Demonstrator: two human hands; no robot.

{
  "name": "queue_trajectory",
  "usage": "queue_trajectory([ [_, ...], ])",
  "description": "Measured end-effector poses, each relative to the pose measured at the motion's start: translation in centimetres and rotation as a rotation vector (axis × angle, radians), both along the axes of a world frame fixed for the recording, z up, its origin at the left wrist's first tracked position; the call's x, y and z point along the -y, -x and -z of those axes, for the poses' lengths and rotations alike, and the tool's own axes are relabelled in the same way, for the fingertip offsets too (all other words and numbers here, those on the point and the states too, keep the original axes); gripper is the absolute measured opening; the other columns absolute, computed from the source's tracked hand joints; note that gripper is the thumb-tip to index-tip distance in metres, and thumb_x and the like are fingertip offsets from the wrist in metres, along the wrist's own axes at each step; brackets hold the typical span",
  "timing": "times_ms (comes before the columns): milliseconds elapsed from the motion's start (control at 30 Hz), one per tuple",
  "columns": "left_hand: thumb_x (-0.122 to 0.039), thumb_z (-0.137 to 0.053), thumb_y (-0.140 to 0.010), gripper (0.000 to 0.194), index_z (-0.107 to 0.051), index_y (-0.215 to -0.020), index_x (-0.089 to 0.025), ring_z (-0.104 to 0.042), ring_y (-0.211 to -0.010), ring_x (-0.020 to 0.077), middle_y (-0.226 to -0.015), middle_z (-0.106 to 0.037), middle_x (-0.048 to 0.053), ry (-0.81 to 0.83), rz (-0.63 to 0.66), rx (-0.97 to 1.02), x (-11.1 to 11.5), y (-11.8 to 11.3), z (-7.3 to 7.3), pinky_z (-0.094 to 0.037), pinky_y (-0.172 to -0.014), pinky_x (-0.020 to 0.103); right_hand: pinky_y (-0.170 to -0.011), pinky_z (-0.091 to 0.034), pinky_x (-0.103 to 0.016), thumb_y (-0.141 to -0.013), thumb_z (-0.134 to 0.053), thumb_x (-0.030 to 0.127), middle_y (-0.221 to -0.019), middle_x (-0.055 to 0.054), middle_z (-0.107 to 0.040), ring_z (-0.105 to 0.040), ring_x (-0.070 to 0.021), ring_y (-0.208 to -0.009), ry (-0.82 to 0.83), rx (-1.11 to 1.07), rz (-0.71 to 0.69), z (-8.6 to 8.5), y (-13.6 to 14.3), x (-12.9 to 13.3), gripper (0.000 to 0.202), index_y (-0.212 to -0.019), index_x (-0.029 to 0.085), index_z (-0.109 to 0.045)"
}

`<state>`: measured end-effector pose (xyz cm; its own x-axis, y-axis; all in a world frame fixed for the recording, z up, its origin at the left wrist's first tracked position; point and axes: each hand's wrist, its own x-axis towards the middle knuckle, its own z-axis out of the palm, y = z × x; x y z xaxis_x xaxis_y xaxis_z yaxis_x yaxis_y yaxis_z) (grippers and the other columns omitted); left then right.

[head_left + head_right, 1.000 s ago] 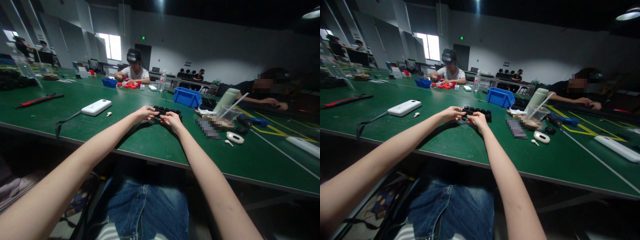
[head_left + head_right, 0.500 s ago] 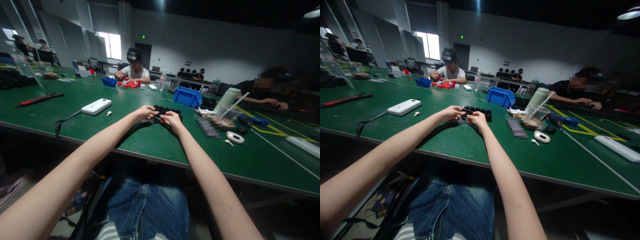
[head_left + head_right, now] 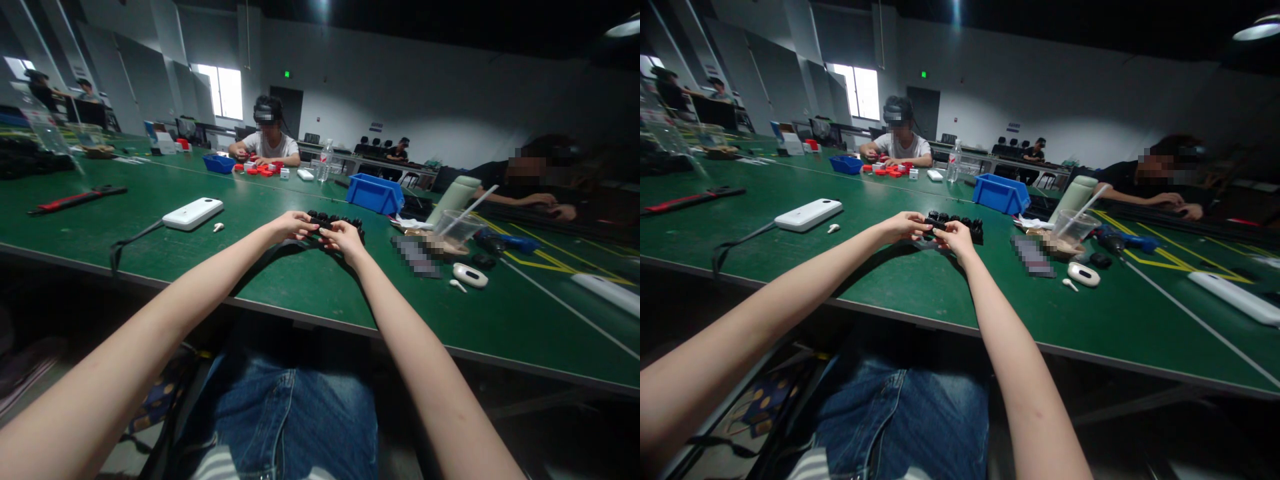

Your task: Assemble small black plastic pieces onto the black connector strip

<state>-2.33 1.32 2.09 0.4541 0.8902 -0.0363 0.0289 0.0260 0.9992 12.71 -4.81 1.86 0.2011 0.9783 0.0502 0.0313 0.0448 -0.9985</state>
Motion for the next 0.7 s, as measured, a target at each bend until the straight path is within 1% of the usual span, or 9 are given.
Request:
queue_trajectory([
  [100,-0.026,-0.080,-0.063,0.029,-0.056,-0.074,-0.014,-0.057,-0.051,0.0068,-0.062,-0.059,-0.001,0.043,0.016,0.044,0.10,-0.05,-0.16,-0.043,-0.049,0.018,-0.040,-0.044,-0.015,-0.073,-0.068,0.008,-0.059,0.007,-0.055,-0.060,-0.0073,-0.046,-0.010,0.002,0.010,0.03,-0.05,-0.04,0.022,-0.076,0.017,-0.048],
  [233,-0.032,-0.075,-0.070,0.027,-0.058,-0.075,-0.012,-0.057,-0.048,0.0071,-0.062,-0.061,0.001,0.078,0.043,0.105,0.19,-0.12,-0.37,-0.046,-0.048,0.018,-0.043,-0.044,-0.015,-0.069,-0.074,0.017,-0.060,0.006,-0.056,-0.060,-0.0065,-0.048,-0.035,-0.003,-0.023,0.16,-0.18,-0.22,0.025,-0.072,0.016,-0.050],
  [500,-0.029,-0.071,-0.075,0.020,-0.061,-0.080,-0.012,-0.061,-0.052,0.0088,-0.069,-0.066,0.003,0.164,0.036,0.169,0.57,-0.16,-0.95,-0.047,-0.048,0.018,-0.045,-0.042,-0.015,-0.059,-0.081,0.033,-0.059,0.005,-0.058,-0.059,-0.0061,-0.051,-0.059,-0.045,-0.089,0.06,-0.26,-0.21,0.035,-0.070,0.015,-0.053],
  [600,-0.029,-0.073,-0.072,0.022,-0.062,-0.081,-0.012,-0.062,-0.054,0.0095,-0.071,-0.067,0.003,0.178,0.040,0.181,0.47,-0.15,-0.97,-0.047,-0.049,0.019,-0.046,-0.043,-0.015,-0.059,-0.081,0.033,-0.058,0.005,-0.057,-0.058,-0.0056,-0.050,-0.065,-0.063,-0.100,0.05,-0.25,-0.21,0.035,-0.068,0.015,-0.053],
  [700,-0.031,-0.076,-0.069,0.027,-0.062,-0.080,-0.012,-0.061,-0.054,0.0089,-0.073,-0.067,0.004,0.154,0.059,0.183,0.15,-0.11,-0.71,-0.046,-0.048,0.018,-0.049,-0.045,-0.015,-0.062,-0.080,0.028,-0.058,0.005,-0.057,-0.059,-0.0054,-0.051,-0.060,-0.077,-0.095,0.08,-0.21,-0.23,0.031,-0.068,0.015,-0.052],
])
